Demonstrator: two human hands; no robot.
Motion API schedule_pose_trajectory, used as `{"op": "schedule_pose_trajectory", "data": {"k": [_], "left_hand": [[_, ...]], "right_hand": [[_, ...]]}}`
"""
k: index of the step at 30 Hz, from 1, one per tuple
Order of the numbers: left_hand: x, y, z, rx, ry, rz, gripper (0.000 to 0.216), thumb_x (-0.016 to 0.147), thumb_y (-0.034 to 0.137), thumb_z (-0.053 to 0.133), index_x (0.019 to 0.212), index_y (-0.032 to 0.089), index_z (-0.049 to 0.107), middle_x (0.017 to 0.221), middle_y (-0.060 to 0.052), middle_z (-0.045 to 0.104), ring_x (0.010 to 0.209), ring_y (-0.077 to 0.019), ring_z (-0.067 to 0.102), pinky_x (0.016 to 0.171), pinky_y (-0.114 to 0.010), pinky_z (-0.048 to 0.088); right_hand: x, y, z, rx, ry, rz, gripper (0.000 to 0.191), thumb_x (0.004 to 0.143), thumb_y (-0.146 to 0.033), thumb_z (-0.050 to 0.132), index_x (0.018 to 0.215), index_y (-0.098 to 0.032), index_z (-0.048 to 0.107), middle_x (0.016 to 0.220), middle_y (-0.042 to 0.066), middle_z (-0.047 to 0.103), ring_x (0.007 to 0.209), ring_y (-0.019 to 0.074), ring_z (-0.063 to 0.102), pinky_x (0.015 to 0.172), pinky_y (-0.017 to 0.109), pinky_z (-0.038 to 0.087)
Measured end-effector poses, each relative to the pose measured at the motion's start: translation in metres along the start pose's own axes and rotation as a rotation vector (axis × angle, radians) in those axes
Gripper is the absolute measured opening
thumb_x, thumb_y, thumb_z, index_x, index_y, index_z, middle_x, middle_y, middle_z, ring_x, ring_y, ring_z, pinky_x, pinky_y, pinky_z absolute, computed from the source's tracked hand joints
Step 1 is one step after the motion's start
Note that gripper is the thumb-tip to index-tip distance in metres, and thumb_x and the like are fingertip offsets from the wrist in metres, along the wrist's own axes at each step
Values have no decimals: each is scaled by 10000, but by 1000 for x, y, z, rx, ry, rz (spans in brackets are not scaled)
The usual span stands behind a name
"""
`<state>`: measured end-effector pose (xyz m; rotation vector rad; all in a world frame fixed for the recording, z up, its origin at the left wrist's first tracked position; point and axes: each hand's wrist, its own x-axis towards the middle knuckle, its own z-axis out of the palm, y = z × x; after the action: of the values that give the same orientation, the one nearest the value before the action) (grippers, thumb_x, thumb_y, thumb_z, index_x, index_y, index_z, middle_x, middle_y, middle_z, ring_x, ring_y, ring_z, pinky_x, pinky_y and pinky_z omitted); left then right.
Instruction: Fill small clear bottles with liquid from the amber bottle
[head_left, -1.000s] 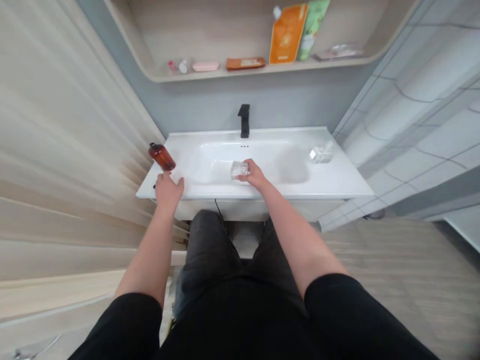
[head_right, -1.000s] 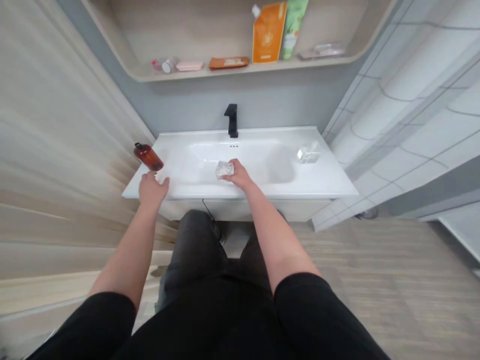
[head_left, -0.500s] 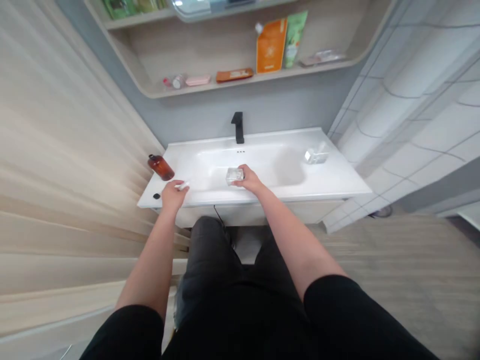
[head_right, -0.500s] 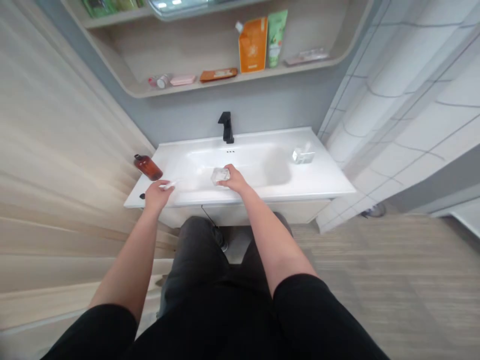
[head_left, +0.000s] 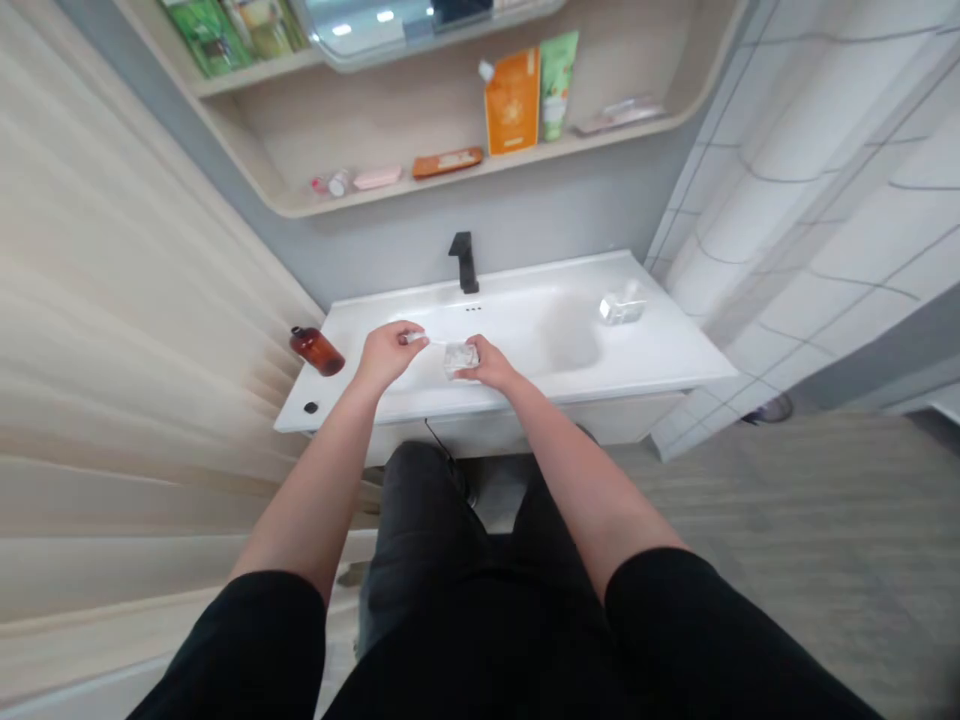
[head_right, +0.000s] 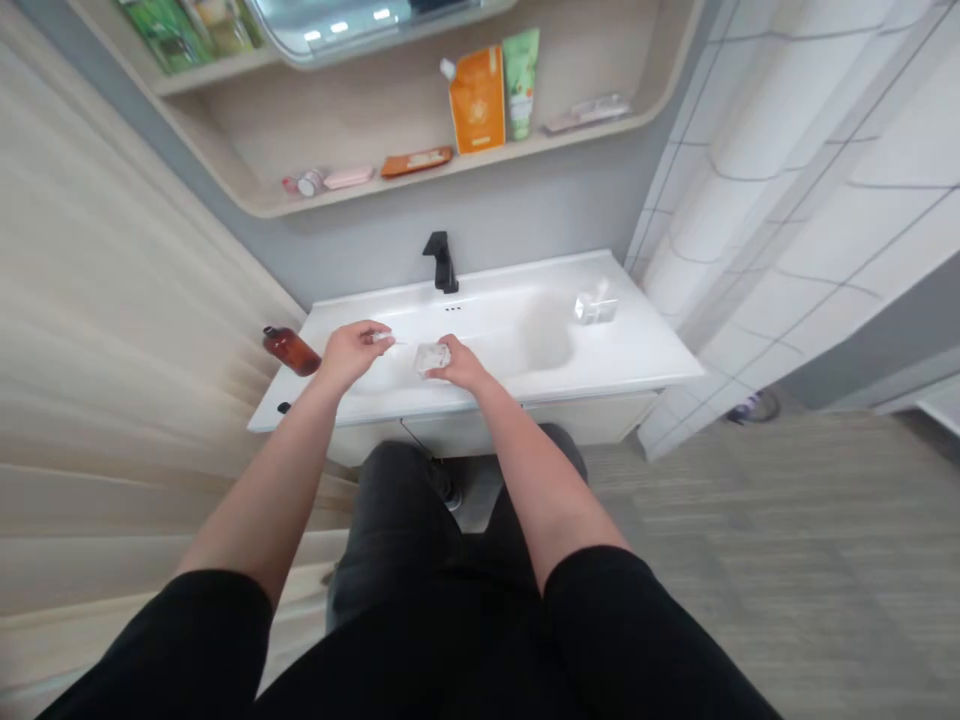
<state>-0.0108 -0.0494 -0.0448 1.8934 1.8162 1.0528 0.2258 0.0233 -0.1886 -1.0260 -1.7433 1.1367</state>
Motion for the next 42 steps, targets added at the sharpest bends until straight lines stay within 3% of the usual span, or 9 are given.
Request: {"op": "schedule_pose_trajectory", "data": {"k": [6, 12, 18, 22, 26, 30, 33, 37, 42], "left_hand": [[10, 19, -3, 212, -87, 69, 247, 855, 376, 874, 1043, 220, 905, 960, -92, 861, 872, -290, 757, 906, -425, 595], [23, 33, 21, 323, -213, 172, 241, 846, 368, 896, 1046, 234, 907, 963, -85, 864, 903, -305, 777, 909, -423, 599], [10, 6, 53, 252, -157, 120, 295, 870, 431, 899, 1104, 253, 869, 1038, -96, 873, 979, -315, 803, 918, -422, 612], [1, -9, 63, 185, -183, 123, 288, 926, 405, 818, 1165, 255, 873, 1171, -102, 879, 1065, -319, 799, 975, -433, 626], [8, -4, 57, 286, -260, 230, 313, 977, 402, 754, 1204, 226, 879, 1244, -129, 844, 1101, -316, 772, 1034, -434, 605], [19, 9, 43, 445, -380, 344, 353, 1034, 470, 698, 1193, 214, 882, 1176, -129, 795, 1081, -308, 758, 1032, -410, 580], [25, 18, 36, 543, -454, 393, 351, 1048, 396, 649, 1249, 223, 878, 1182, -132, 777, 1121, -323, 757, 1050, -409, 563], [29, 28, 33, 594, -582, 432, 431, 932, 253, 684, 1323, 269, 866, 1208, -118, 772, 1105, -321, 762, 1022, -399, 567], [34, 31, 36, 524, -532, 415, 348, 970, 371, 691, 1231, 237, 878, 1177, -125, 807, 1137, -335, 756, 1072, -420, 556]], "right_hand": [[-1, 0, 0, -9, -7, -19, 782, 571, -440, 990, 1217, -268, 584, 993, -48, 687, 927, 238, 663, 894, 358, 529], [-2, -5, -1, -13, -14, -21, 770, 576, -440, 1001, 1205, -264, 593, 992, -41, 699, 926, 243, 670, 878, 354, 531], [-5, -13, -2, -66, -20, -23, 745, 581, -421, 1014, 1180, -268, 599, 1009, -27, 707, 937, 248, 670, 882, 361, 531], [-5, -14, -1, -87, -37, -24, 718, 583, -397, 1016, 1157, -266, 604, 991, -28, 710, 923, 244, 663, 875, 357, 529], [-4, -11, 0, -88, -25, -37, 722, 594, -426, 1018, 1165, -267, 604, 993, -34, 708, 926, 241, 664, 872, 349, 526], [-4, -10, 0, -89, -21, -63, 711, 607, -428, 1011, 1173, -263, 615, 999, -29, 711, 940, 245, 670, 883, 354, 528], [-3, -9, 0, -82, -25, -52, 716, 599, -422, 1012, 1176, -266, 617, 993, -34, 715, 949, 250, 676, 890, 357, 530], [-2, -6, 0, -56, -38, -63, 722, 591, -441, 1014, 1166, -269, 613, 1022, -32, 724, 977, 261, 688, 908, 365, 527], [-2, -6, -1, -28, -38, -63, 715, 614, -488, 1000, 1164, -269, 599, 994, -39, 709, 946, 252, 679, 896, 361, 521]]}}
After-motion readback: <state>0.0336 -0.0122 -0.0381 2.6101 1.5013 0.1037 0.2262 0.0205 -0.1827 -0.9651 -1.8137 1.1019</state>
